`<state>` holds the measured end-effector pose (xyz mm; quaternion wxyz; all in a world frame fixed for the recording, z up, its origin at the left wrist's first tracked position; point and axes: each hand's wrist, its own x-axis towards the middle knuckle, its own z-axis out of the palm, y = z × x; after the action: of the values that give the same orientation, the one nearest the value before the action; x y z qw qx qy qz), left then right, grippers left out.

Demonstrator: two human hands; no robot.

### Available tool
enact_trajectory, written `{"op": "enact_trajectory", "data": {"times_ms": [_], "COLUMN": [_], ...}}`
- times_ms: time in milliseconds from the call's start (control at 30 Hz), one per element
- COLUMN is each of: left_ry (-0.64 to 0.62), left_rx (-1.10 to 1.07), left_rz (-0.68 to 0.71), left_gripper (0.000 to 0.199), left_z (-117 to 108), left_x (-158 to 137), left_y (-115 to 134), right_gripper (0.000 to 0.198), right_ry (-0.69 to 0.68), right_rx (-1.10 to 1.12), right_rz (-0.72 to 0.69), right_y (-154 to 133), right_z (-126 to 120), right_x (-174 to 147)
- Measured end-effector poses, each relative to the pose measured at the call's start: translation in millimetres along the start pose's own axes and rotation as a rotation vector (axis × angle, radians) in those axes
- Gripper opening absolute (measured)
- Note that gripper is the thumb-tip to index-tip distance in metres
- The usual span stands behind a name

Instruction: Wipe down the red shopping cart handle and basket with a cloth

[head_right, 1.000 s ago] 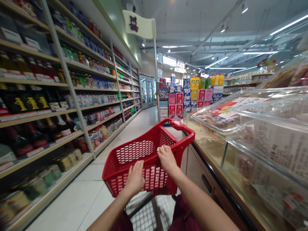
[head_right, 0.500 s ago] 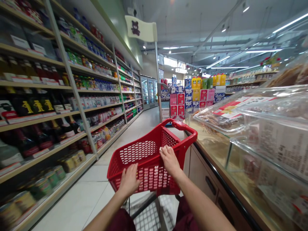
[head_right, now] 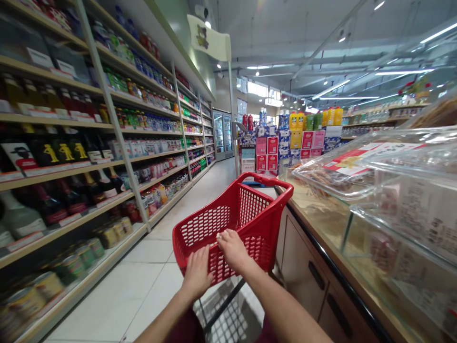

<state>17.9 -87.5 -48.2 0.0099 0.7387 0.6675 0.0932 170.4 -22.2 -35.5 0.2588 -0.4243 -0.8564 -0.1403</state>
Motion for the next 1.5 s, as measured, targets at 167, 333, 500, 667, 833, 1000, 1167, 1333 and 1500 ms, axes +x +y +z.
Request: {"op": "enact_trajectory", "data": {"times_ms": [167,333,500,667,833,1000,1167,1333,1500], "left_ry": [0.042,0.003,-0.065,-0.078,-0.105,-0.084,-0.041,-0.055,-0.028], "left_rx": [0.002,-0.009,-0.133,-0.117,-0.108,-0.088,0.134,0.119,0.087], "left_rz": [-0.05,-0.092,0.059,0.013,0.135,0.233,0.049,0.139,0.24], "left_gripper": [0.071,0.072,0.076,0.075,0.075,0.071,0.065,0.064,0.067], "left_z": [4,4,-3,2,15,12,10,20,23], "left_x": [-7,-7,-7,-13,-23,-14,4,-2,-5], "left_y": [-14,-3,3,2,29,22,-9,9,18], "right_gripper": [0.031,0.029,0.025,0.027,0.026,0.026,0.029,0.031,0.047], "right_ry": [0.043,0.014,-0.027,-0.012,-0.044,-0.056,0.006,0.025,0.1], "right_rx": [-0.004,0.047,0.131,0.123,0.153,0.218,0.151,0.124,-0.025], "right_rz": [0.167,0.086,0.047,0.162,0.148,0.182,0.306,0.233,0.339], "right_y": [28,-8,-10,19,-2,7,8,-35,-10], "right_z": [-8,4,-3,-10,-11,-28,-37,-20,-7], "right_x": [2,-1,-1,-9,-29,-47,-64,-83,-105]}}
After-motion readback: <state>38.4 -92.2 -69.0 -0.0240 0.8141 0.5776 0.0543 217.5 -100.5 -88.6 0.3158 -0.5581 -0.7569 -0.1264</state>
